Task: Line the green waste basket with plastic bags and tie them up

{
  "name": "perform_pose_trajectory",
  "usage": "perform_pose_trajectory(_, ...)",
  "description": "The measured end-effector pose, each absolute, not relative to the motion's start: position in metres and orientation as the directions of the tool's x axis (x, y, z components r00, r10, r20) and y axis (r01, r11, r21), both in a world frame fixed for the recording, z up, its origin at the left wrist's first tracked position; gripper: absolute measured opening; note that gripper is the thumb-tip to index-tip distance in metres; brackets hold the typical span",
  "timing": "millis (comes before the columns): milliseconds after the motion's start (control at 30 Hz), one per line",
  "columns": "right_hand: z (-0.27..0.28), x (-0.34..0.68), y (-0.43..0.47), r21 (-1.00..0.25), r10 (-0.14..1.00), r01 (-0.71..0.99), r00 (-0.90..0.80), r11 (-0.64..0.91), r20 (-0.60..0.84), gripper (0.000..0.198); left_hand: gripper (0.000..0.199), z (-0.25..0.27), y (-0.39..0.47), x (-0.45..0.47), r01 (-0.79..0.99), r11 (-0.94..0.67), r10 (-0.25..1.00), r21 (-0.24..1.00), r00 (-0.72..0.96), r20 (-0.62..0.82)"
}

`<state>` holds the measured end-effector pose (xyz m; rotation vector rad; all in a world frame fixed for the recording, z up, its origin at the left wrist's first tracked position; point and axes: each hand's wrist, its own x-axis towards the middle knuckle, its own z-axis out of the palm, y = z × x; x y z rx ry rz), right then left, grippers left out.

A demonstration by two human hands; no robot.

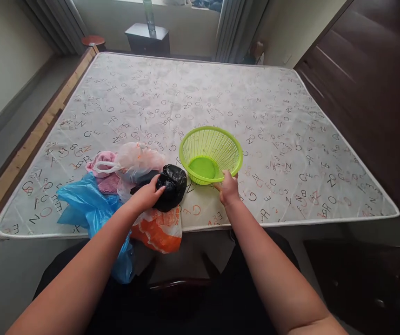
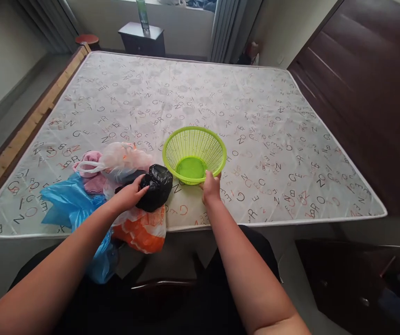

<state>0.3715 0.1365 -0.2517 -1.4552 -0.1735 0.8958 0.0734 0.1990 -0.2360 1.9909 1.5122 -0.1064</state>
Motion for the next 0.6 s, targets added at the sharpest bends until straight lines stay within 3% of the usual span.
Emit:
perform_pose_trajectory(200,-0.249,0.346,0.125,-0.911,0.688,-0.367,0.614,-0.186,-0.387,0.046,0.059,-0.253,0.189,0.076,0.910,-0.277,0.608,0.308,0.414,-0.677)
perform_pose_trajectory(600,-0.254,0.342,0.123,-0.905,0.669,-0.380,0.624,-0.193,-0.405,0.049,0.050,-0.260,0.178,0.090,0.890,-0.322,0.576,0.324,0.455,-0.679)
